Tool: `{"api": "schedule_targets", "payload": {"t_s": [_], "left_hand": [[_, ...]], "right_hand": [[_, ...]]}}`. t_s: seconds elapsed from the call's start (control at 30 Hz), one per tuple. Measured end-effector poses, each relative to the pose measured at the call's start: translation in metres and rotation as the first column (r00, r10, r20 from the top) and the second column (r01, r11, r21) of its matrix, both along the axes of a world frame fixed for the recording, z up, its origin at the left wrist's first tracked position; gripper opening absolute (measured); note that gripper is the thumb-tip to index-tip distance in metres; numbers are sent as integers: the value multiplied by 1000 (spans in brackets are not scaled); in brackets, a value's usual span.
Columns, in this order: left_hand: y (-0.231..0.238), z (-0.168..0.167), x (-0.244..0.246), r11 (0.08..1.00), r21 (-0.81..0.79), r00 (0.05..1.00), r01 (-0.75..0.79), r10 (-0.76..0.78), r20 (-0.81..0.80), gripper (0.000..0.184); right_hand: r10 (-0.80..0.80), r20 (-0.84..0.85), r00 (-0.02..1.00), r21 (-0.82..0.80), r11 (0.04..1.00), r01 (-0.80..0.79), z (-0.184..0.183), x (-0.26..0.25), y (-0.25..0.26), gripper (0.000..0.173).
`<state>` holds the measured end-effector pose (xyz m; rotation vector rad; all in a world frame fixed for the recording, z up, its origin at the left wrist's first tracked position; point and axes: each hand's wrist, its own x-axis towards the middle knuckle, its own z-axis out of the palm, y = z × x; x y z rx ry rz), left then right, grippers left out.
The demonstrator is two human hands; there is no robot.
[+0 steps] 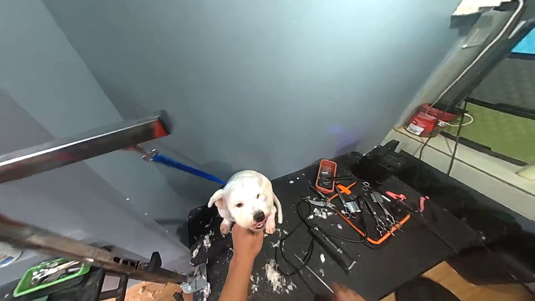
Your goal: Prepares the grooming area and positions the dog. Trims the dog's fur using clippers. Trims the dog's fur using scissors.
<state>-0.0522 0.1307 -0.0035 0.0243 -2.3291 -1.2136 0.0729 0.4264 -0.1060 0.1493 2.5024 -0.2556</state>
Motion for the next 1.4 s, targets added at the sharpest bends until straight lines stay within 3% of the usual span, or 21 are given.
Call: {"api": "schedule_targets", "payload": {"t_s": [0.1,0.2,0.27,0.33,0.43,0.53,0.63,0.7,0.73,0.83,0.93,1.03,1.2,1.27,1.33,1.4], "left_hand": [[-3,1,1,996,-82,1000,24,-23,18,26],[-6,2,-2,997,-31,996,74,-72,50,29],[-9,1,-2,995,-6,992,100,-100,74,29],[-12,1,-2,993,-51,991,104,-99,91,30],[-18,7,2,989,-126,993,79,-67,100,35],[-19,13,6,978,-195,997,68,-59,52,38],[-18,11,5,981,-157,992,115,-104,74,34],[-16,10,6,983,-134,989,129,-117,95,34],[-16,12,8,983,-134,988,124,-110,109,35],[-14,20,14,980,-169,985,109,-83,150,36],[-12,20,16,977,-197,988,80,-51,149,38],[-10,21,17,975,-216,988,42,-9,151,40],[-10,20,11,993,-116,991,15,1,135,48],[-9,21,9,999,-49,988,21,-13,152,44],[-8,21,7,998,-43,990,35,-29,137,46],[-5,21,8,998,-50,993,33,-27,115,43]], "right_hand": [[-31,-149,988,-96,995,17,21,14,27,43],[-152,-296,943,-326,944,50,43,13,24,37],[-162,-150,975,-333,937,104,60,0,16,36],[-125,59,990,-187,973,134,75,-13,19,37],[-41,104,994,-100,994,51,104,-13,34,38],[41,91,995,-323,946,-10,139,-22,53,31],[-50,-87,995,-684,729,-23,155,-36,54,30],[-202,-219,954,-792,608,-53,155,-45,27,27],[-238,-288,928,-795,599,-94,152,-49,9,27],[-295,-577,762,-691,673,-263,137,-58,-50,24],[-274,-717,641,-604,703,-375,126,-67,-101,21],[-247,-751,612,-568,714,-410,112,-75,-135,15],[-264,-589,764,-660,703,-266,100,-88,-142,17],[-340,-623,704,-672,693,-261,98,-89,-137,17],[-372,-692,619,-669,654,-354,105,-86,-136,18],[-340,-705,622,-667,615,-420,110,-82,-142,18]]}}
